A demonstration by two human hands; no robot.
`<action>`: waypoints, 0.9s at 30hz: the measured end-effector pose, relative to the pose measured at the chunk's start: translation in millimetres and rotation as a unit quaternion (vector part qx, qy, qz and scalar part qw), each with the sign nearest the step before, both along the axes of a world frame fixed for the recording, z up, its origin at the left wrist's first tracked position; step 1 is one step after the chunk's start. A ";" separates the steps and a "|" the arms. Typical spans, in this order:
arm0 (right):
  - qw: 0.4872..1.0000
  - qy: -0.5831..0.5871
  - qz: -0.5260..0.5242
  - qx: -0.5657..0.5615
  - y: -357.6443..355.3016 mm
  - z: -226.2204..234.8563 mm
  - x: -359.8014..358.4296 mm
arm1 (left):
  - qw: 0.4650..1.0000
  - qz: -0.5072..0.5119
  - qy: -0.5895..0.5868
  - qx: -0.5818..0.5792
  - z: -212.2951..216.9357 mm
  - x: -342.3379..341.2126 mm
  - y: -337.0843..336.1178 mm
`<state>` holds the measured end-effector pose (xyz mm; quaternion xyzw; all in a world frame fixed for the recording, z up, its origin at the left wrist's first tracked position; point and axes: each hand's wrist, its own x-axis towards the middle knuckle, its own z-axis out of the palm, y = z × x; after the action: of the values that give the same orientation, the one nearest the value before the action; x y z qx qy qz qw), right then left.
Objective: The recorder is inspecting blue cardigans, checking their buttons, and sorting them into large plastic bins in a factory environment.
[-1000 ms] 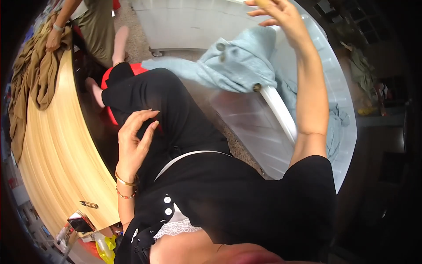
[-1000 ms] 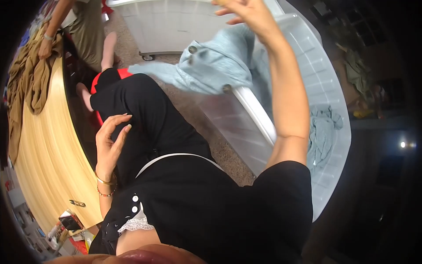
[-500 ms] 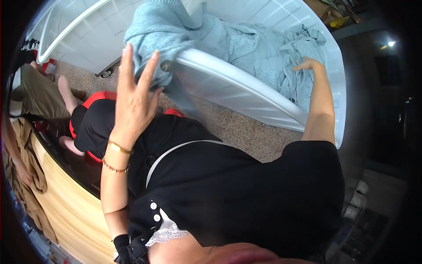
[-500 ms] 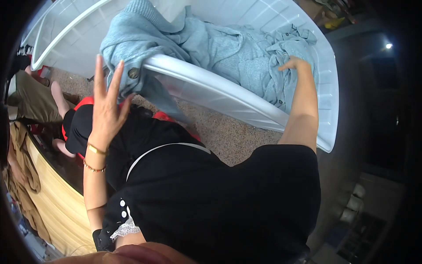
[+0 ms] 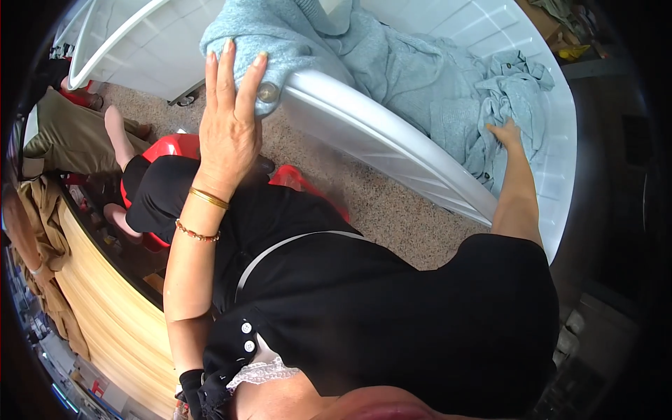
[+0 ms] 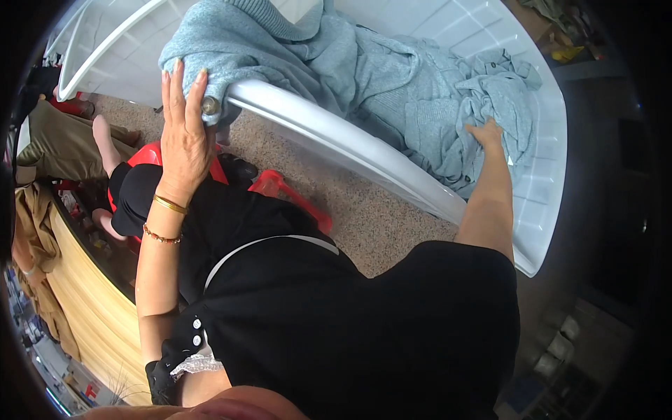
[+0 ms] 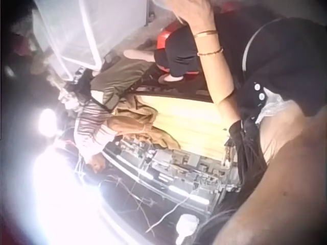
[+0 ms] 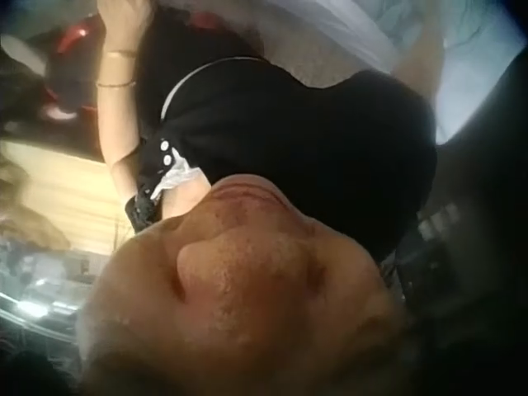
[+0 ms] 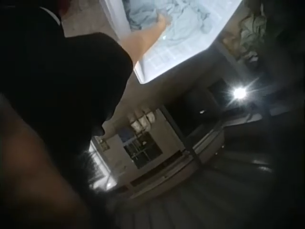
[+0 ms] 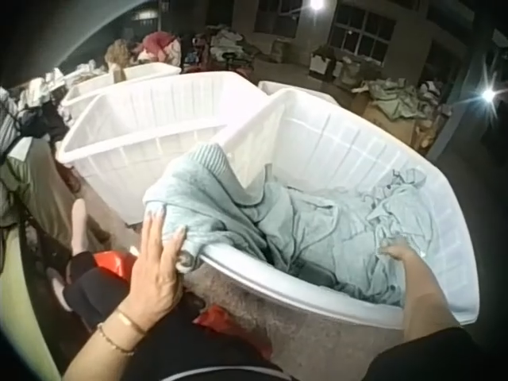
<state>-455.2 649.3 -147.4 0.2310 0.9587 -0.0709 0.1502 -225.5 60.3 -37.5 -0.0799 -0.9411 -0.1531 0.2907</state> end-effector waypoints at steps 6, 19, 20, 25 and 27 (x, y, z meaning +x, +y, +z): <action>0.987 0.022 0.023 0.161 166.6 -6.8 14.4 | 0.996 -0.057 0.042 0.047 -2.9 -25.6 -4.3; 0.923 0.120 -0.066 -0.359 -66.4 27.8 -10.8 | 0.999 -0.017 0.024 0.014 0.0 3.0 -2.6; 0.915 0.133 -0.051 -0.377 -78.1 44.4 -17.7 | 1.000 -0.026 0.014 0.010 -1.5 1.5 -0.8; 0.753 0.148 0.151 -0.623 -150.7 136.8 -17.7 | 0.998 -0.052 0.001 0.030 4.5 3.0 -0.8; 0.640 0.236 0.158 -0.714 -211.2 187.2 13.6 | 0.998 -0.051 -0.019 0.040 10.1 10.9 -8.3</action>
<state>-441.6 438.1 39.8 -0.1275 0.6347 -0.7608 0.0464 -214.5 52.0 -27.4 -0.1134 -0.9342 -0.2065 0.2680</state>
